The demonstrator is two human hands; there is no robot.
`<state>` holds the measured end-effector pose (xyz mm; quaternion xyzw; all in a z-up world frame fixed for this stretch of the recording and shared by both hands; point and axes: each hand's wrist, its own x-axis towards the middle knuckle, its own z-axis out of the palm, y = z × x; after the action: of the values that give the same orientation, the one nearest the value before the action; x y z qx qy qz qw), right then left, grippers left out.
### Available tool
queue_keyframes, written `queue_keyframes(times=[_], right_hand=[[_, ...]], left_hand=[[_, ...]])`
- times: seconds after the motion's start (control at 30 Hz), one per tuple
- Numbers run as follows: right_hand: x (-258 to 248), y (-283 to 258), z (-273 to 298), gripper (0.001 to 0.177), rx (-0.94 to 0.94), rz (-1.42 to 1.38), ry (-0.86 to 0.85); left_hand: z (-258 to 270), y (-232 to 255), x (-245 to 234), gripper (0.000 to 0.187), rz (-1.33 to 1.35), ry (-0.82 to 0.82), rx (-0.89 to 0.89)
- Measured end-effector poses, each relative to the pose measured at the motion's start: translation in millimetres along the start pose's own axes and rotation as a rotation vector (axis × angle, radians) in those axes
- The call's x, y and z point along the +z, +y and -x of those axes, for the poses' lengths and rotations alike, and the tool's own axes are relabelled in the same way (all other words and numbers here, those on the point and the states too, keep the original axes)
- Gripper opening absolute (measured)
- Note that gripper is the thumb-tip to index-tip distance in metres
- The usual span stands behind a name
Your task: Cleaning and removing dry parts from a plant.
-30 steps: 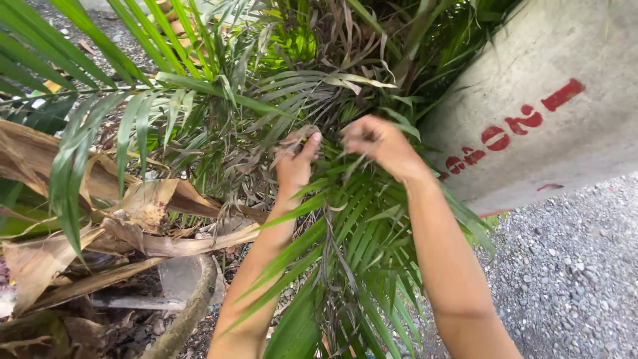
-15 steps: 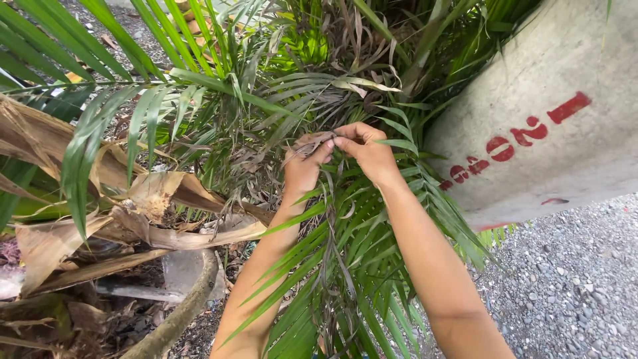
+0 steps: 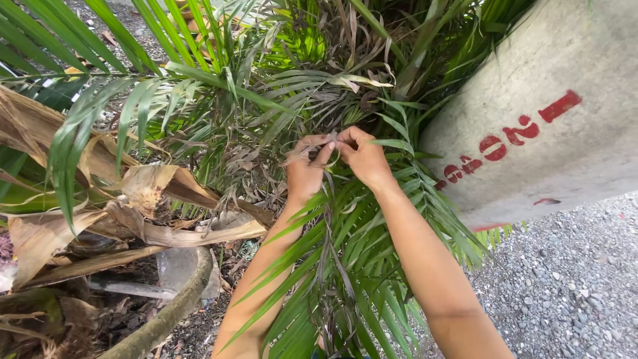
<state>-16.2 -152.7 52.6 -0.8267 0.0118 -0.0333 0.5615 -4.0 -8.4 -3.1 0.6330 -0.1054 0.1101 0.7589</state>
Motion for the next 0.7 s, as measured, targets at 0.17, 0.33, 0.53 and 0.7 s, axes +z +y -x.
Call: queue_keyframes(times=[0.17,0.33,0.53,0.7], right_hand=[[-12,-13,1,0.039,0.372,-0.204,-0.036],[-26,-8,-5,0.041,0.573,-0.286,-0.238],[-27,8,-15,0.014,0.579,-0.548,-0.296],[-14,43,-28,0.008,0.585,-0.722,-0.212]], left_hand=[[9,18,4,0.013,-0.035,-0.037,-0.083],[11,19,5,0.012,-0.076,-0.109,0.035],[9,14,2,0.012,0.016,-0.073,0.027],[5,6,-3,0.014,0.077,0.018,-0.013]])
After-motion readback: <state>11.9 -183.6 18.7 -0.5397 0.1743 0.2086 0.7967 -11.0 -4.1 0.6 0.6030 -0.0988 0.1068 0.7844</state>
